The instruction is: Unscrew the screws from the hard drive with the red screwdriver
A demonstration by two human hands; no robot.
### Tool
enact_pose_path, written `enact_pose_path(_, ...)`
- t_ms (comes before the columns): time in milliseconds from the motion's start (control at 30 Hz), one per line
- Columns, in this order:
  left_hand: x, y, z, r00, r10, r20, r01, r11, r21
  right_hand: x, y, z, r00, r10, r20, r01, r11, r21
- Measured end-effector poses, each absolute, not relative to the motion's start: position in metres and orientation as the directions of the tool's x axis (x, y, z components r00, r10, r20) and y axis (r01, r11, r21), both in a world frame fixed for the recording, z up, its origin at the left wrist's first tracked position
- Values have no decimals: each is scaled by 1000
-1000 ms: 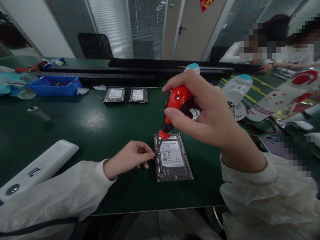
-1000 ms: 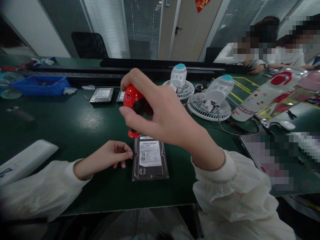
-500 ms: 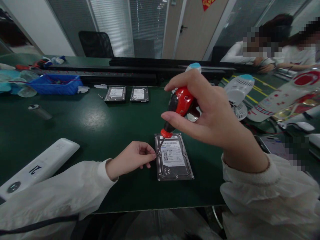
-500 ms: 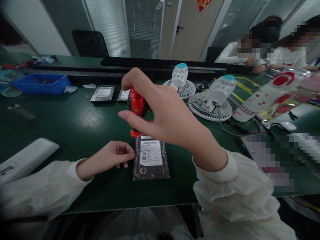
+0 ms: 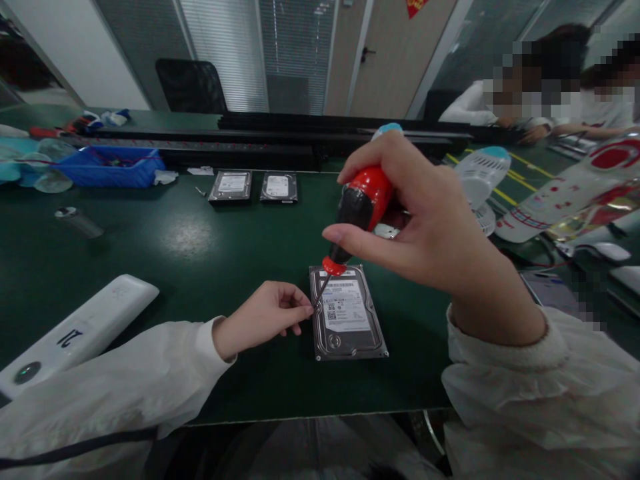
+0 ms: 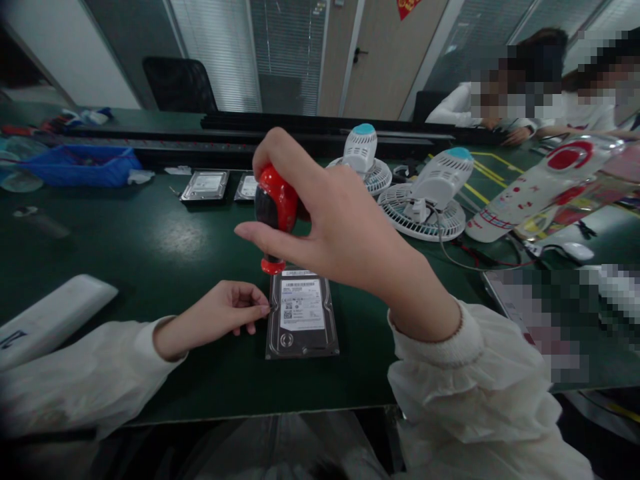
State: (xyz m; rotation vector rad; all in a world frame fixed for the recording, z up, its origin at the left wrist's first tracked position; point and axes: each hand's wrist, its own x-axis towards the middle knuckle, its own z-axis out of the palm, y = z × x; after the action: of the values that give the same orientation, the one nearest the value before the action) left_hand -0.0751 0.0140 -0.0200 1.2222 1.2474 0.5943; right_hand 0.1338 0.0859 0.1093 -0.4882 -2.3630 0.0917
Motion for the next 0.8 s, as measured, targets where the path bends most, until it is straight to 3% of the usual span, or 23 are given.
enact_pose_path(200, -77, 15, -23, 306, 877, -370, 246, 302, 921, 136, 87, 109, -720, 278, 636, 203, 961, -190)
enact_pose_path(400, -78, 14, -24, 310, 880, -359, 248, 289, 924, 134, 86, 108, -704, 337, 625, 289, 940, -181)
enact_pose_path(600, -76, 14, -22, 294, 882, -369, 253, 301, 920, 134, 86, 106, -704, 260, 660, 245, 962, -118)
enact_pose_path(800, -76, 14, -22, 296, 878, -377, 246, 311, 918, 133, 85, 105, -669, 283, 687, 232, 958, -169)
